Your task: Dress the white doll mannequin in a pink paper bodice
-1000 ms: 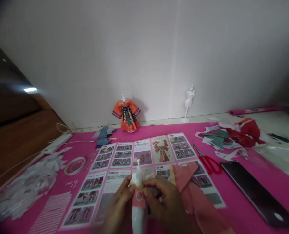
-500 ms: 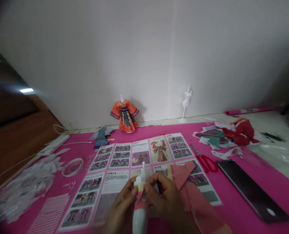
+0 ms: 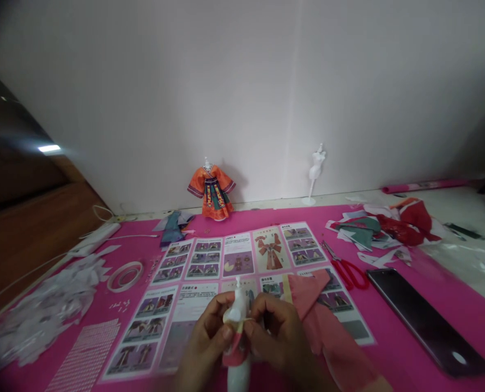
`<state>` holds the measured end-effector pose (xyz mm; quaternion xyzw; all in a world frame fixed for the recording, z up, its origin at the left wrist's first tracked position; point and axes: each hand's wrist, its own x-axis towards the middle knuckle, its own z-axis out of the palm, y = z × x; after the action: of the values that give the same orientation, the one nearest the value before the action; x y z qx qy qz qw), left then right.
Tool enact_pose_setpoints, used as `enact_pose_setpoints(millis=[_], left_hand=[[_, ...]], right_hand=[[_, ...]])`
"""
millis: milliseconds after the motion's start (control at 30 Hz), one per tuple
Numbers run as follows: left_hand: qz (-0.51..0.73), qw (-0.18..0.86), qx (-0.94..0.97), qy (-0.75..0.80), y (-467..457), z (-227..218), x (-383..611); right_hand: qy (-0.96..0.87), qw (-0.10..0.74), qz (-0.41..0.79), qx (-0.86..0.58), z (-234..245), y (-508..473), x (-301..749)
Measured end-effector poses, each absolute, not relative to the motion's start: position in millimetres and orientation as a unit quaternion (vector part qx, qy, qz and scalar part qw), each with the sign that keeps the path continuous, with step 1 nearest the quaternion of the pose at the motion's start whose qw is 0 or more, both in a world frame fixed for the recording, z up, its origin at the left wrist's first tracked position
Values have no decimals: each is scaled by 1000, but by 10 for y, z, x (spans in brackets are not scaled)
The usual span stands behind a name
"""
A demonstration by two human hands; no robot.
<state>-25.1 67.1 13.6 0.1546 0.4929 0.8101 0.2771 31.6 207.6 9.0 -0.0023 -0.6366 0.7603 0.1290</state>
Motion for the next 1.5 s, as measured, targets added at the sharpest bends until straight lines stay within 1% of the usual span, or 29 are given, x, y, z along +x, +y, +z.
enact_pose_setpoints(millis=[167, 367, 733, 833, 967, 1167, 1333, 1500], left_hand=[[788, 262, 208, 517, 636, 274, -230], [802, 242, 218, 500, 602, 236, -212], [829, 231, 188, 473, 628, 354, -117], [829, 246, 180, 470, 602, 339, -118], [806, 246, 172, 510, 577, 296, -152], [788, 278, 182, 519, 612, 160, -269], [762, 296, 175, 549, 588, 158, -307], [767, 308, 167, 537, 629, 88, -288]], right_hand=[[-667, 156, 726, 64, 119, 2094, 324], [-660, 182, 719, 120, 175, 2106, 352], [-651, 183, 723, 143, 155, 2090, 386], [-648, 182, 726, 142, 171, 2078, 378], [-654, 204, 715, 136, 208, 2071, 356], [-652, 231, 717, 85, 82, 2082, 284], [-678, 204, 706, 24, 6, 2072, 269], [-723, 212, 657, 1, 54, 2032, 274]])
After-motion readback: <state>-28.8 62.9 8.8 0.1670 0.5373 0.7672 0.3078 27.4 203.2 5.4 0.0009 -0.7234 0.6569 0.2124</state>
